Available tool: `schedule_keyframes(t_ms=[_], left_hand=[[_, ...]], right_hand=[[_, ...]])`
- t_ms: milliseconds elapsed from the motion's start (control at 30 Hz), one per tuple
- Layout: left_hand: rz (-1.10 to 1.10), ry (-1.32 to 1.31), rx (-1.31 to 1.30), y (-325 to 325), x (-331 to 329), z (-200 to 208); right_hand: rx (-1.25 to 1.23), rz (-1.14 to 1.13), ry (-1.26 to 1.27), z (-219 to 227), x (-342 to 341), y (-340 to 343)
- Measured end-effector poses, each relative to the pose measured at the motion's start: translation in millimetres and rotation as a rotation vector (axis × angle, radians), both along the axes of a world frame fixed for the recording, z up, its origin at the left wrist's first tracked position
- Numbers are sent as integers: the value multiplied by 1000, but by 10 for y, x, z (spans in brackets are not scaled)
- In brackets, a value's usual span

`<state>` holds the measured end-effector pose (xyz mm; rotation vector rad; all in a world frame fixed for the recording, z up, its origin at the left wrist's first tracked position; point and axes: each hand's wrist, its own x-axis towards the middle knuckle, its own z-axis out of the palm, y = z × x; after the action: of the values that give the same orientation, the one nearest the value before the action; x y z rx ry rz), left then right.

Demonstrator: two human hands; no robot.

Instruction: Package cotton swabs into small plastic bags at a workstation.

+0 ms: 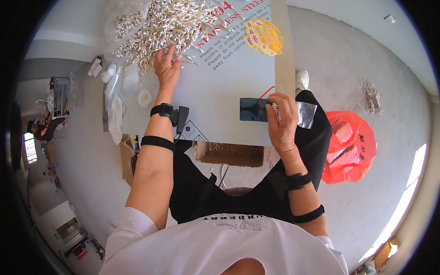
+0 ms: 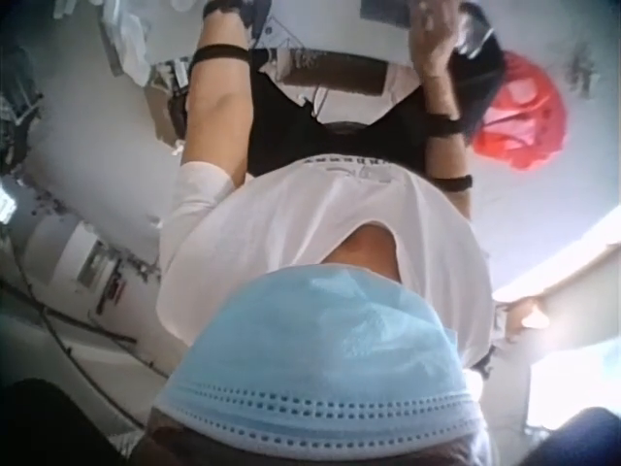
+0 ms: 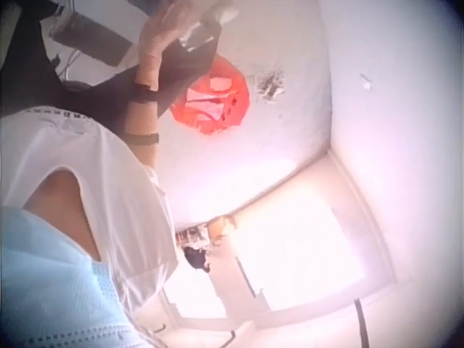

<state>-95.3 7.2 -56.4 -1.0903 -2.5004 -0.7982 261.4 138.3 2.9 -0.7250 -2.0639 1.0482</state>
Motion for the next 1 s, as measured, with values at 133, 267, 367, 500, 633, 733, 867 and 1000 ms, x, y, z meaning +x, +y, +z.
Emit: schedule_keyframes(t_ms=[133, 267, 367, 500, 633, 733, 867, 1000], left_hand=[[117, 36, -66, 244, 246, 27], [125, -68, -73, 314, 588, 99], [44, 149, 71, 345, 590, 369], [153, 136, -79, 794, 318, 994], [183, 92, -288, 1030, -87, 1066], [187, 96, -454, 1055, -340, 1125], [137, 174, -298, 913, -482, 1196], [86, 220, -113, 635, -327, 1287]], right_hand=[[7, 63, -29, -40, -238, -147], [107, 86, -63, -80, -408, -217], [190, 101, -129, -127, -433, -256], [226, 101, -213, -150, -396, -245], [213, 136, -197, -147, -449, -282], [210, 141, -209, -124, -458, -268], [218, 146, -200, -105, -463, -255], [206, 139, -201, -151, -440, -245]])
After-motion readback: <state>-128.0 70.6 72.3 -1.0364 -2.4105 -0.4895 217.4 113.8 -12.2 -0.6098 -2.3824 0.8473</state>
